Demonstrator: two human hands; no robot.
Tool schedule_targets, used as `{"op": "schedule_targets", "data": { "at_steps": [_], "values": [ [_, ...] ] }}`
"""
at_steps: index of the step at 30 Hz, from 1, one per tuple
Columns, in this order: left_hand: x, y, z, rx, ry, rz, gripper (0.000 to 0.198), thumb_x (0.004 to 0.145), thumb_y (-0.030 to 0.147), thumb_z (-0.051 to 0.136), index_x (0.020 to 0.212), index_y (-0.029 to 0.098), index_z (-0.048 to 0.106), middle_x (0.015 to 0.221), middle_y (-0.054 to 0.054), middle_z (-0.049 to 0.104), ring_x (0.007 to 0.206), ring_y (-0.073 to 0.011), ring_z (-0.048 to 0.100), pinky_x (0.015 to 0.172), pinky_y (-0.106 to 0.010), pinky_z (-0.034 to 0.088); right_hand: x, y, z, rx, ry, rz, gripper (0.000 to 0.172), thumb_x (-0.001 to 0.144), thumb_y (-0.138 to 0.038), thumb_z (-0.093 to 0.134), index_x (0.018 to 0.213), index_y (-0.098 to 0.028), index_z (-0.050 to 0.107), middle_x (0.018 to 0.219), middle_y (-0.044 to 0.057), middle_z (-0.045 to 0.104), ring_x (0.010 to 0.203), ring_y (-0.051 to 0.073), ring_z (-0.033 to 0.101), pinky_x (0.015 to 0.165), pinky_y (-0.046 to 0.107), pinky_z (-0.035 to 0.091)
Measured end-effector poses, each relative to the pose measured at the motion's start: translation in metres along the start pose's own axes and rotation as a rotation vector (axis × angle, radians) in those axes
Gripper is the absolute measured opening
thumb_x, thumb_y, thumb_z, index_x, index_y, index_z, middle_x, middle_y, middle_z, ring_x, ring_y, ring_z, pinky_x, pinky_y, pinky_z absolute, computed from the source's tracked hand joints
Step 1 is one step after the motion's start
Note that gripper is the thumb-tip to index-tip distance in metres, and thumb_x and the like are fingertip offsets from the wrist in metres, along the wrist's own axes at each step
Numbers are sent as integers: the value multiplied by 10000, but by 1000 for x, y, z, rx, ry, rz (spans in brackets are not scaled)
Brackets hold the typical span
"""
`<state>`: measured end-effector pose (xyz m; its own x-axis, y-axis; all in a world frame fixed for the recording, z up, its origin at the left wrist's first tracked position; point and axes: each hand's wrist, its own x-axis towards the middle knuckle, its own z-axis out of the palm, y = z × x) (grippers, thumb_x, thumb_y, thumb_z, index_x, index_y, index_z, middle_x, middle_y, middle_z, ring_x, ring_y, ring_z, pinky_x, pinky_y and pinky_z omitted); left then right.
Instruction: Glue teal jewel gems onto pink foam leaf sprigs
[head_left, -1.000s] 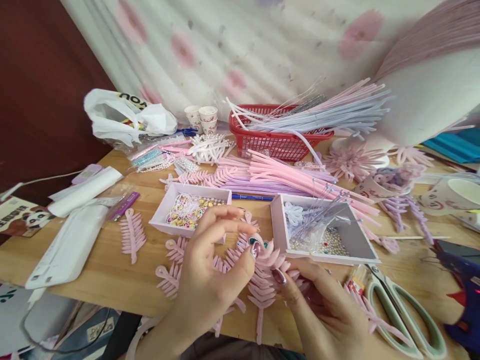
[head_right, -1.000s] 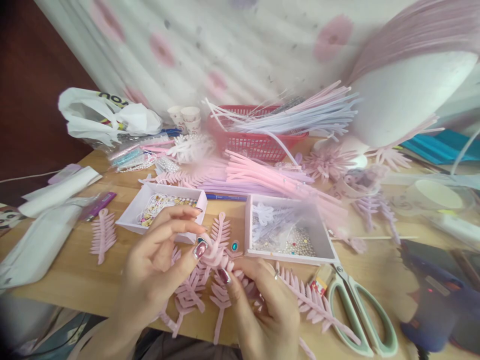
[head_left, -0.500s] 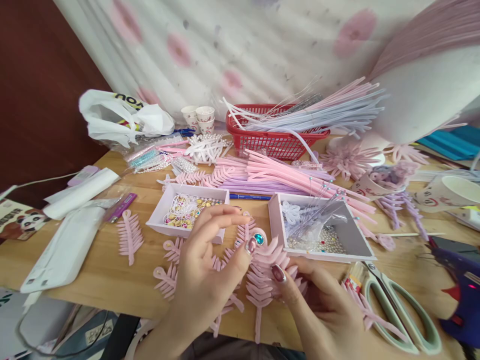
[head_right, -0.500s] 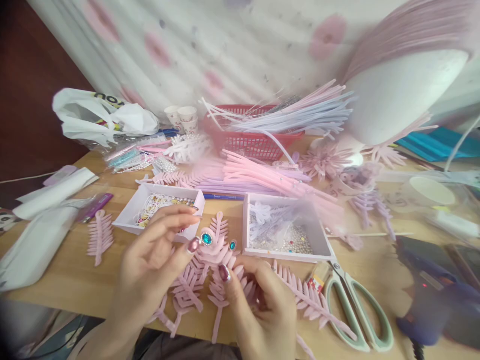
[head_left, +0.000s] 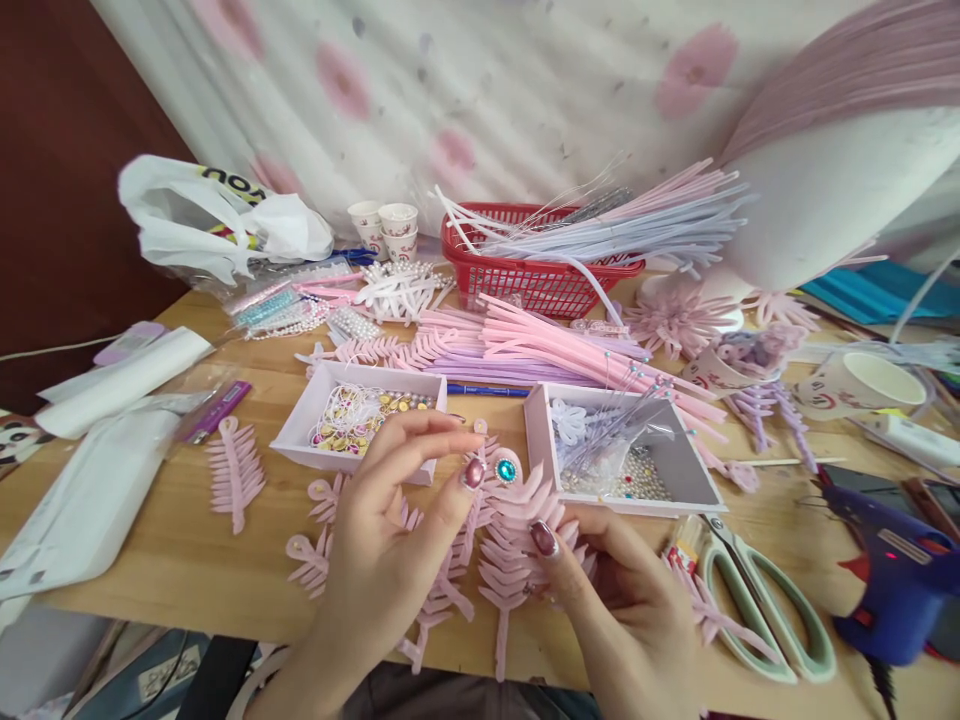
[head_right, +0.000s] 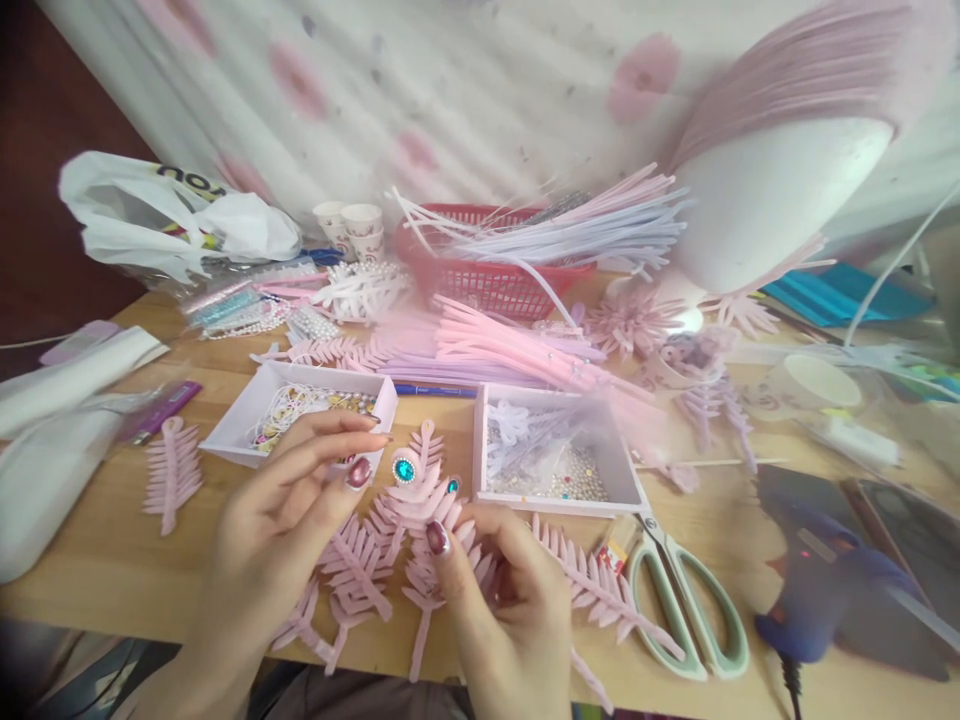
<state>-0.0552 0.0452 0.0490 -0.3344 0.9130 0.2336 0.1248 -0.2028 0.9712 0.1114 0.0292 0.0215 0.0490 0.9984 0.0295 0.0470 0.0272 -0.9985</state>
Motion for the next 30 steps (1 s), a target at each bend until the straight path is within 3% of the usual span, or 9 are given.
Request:
{"op": "schedule_targets", "data": {
  "at_steps": [3,10,16,20,30],
  "values": [
    [1,-1,1,-34,-34,-31,160,893,208,749,979,315,831,1172,-40,666,1220,-236,613,1031,-331,508,3,2,-6,-26,-72,-49,177,973,-379,723,922,-215,766,836,47,777,725,185,712,627,239,576],
    [2,-4,-2,-1,-100,10,285,847,109,708,973,338,821,1184,-33,657,1237,-233,605,1041,-352,494,0,4,-7,-14,-108,-63,98,973,-332,729,979,-246,775,863,30,791,738,185,750,650,236,594],
    [1,-6,-2,10,-97,6,236,854,128,713,958,310,822,1188,-50,656,1235,-253,607,1034,-378,501,-3,2,0,-22,19,16,227,941,-433,758,925,-208,783,847,57,777,747,205,730,704,282,601],
    [2,-7,-3,-36,-114,-27,277,859,104,710,953,339,822,1192,-24,653,1226,-227,607,1052,-350,493,-2,1,1,-36,-20,-8,245,931,-450,764,914,-207,791,834,58,786,750,215,731,720,296,598],
    [2,-6,-5,-77,-110,-28,283,860,88,715,949,328,837,1167,-27,655,1184,-200,621,1013,-292,524,-5,-6,7,14,44,45,276,894,-486,793,843,-215,786,767,34,752,710,193,684,605,253,521]
  ]
}}
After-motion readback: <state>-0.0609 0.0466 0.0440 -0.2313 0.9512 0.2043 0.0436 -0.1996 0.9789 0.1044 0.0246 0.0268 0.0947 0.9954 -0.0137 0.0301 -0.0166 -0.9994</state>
